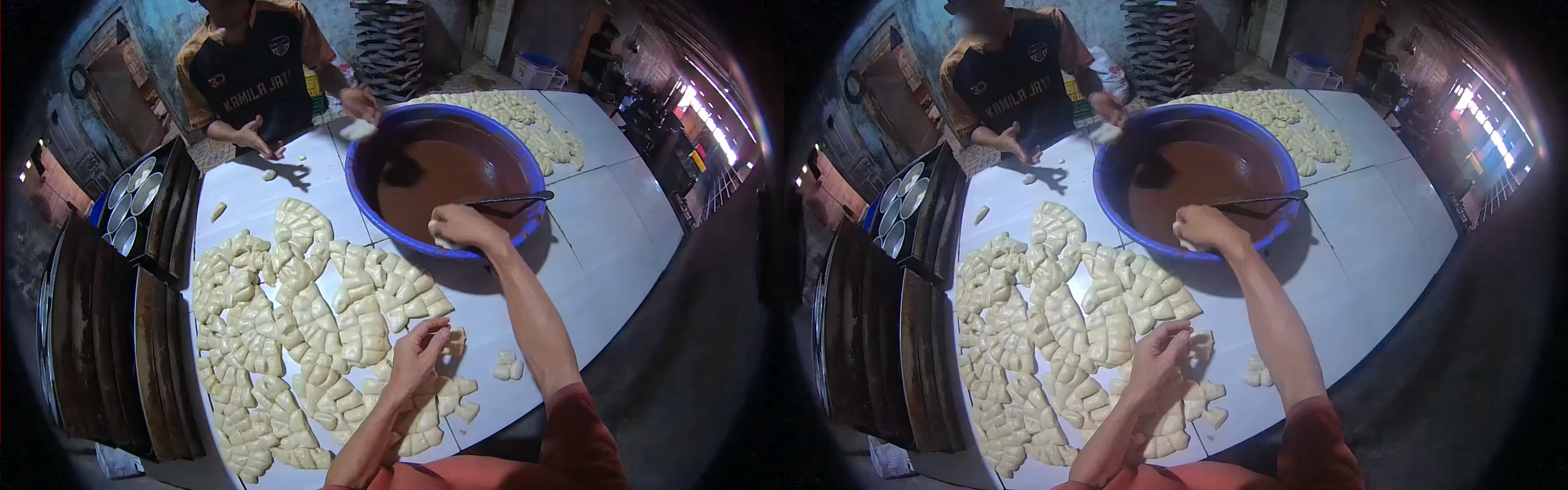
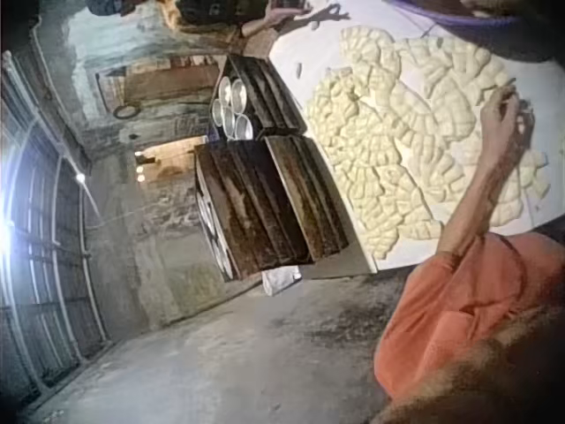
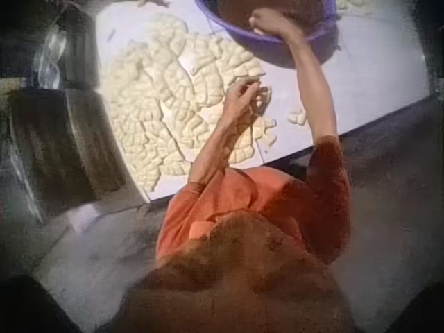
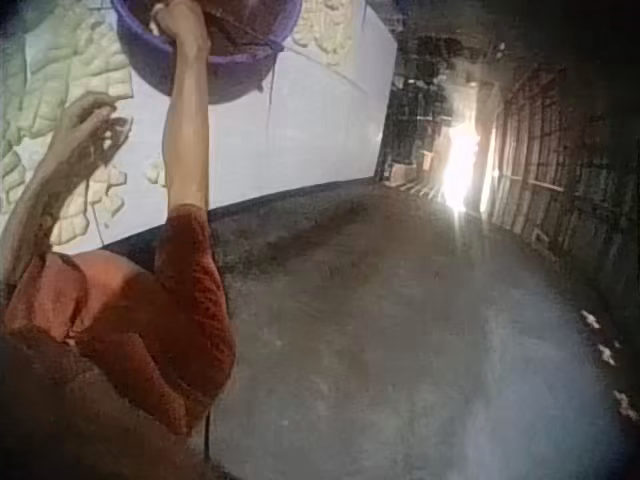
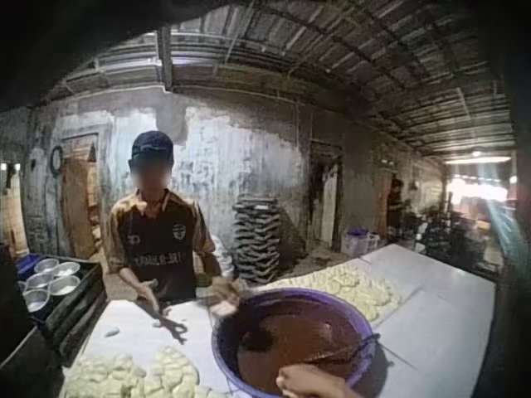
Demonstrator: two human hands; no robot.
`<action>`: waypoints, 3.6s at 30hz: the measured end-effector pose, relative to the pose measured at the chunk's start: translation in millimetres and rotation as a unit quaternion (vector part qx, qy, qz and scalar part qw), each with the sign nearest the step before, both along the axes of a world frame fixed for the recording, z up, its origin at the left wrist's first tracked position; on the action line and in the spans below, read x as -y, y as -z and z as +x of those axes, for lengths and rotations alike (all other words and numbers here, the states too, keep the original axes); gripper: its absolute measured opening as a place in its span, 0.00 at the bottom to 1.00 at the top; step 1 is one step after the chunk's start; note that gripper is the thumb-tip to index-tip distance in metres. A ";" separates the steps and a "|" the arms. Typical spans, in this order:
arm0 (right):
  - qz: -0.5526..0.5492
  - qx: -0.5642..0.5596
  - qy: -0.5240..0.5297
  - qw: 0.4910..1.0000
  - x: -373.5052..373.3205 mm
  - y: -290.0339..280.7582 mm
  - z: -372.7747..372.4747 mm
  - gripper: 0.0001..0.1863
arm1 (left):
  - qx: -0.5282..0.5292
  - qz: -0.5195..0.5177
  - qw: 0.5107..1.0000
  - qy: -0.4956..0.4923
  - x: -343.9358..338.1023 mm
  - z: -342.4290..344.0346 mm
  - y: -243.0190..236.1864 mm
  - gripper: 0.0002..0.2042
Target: The person prepares pastries by hand by scooping a chocolate filling into pieces of dough, rolling and pinching them closed, and placing the filled dough units into round baking pans on a stacked rack.
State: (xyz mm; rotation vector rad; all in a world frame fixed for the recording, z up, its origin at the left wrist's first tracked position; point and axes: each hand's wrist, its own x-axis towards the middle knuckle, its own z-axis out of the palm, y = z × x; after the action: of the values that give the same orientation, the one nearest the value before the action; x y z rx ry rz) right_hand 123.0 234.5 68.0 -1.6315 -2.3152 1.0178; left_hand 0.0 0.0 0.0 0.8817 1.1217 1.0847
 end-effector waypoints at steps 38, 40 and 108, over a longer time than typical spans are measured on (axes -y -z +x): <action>0.042 -0.422 0.254 0.869 233.8 59.8 87.1 0.10 | 0.042 0.038 0.998 0.038 -16.6 61.0 -12.4 0.16; 0.025 -0.435 0.222 0.873 233.1 69.9 99.0 0.11 | 0.066 -0.028 0.993 0.095 -24.0 54.3 -22.5 0.15; -0.147 -0.549 0.340 0.749 322.6 62.7 92.6 0.18 | -0.340 0.233 0.888 0.203 59.8 27.1 -19.9 0.23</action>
State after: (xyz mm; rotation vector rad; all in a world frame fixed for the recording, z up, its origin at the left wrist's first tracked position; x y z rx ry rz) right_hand 215.6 -88.1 5.2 -1.1841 -0.7367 1.5450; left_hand 27.1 -59.8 19.9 1.8933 1.1625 0.7012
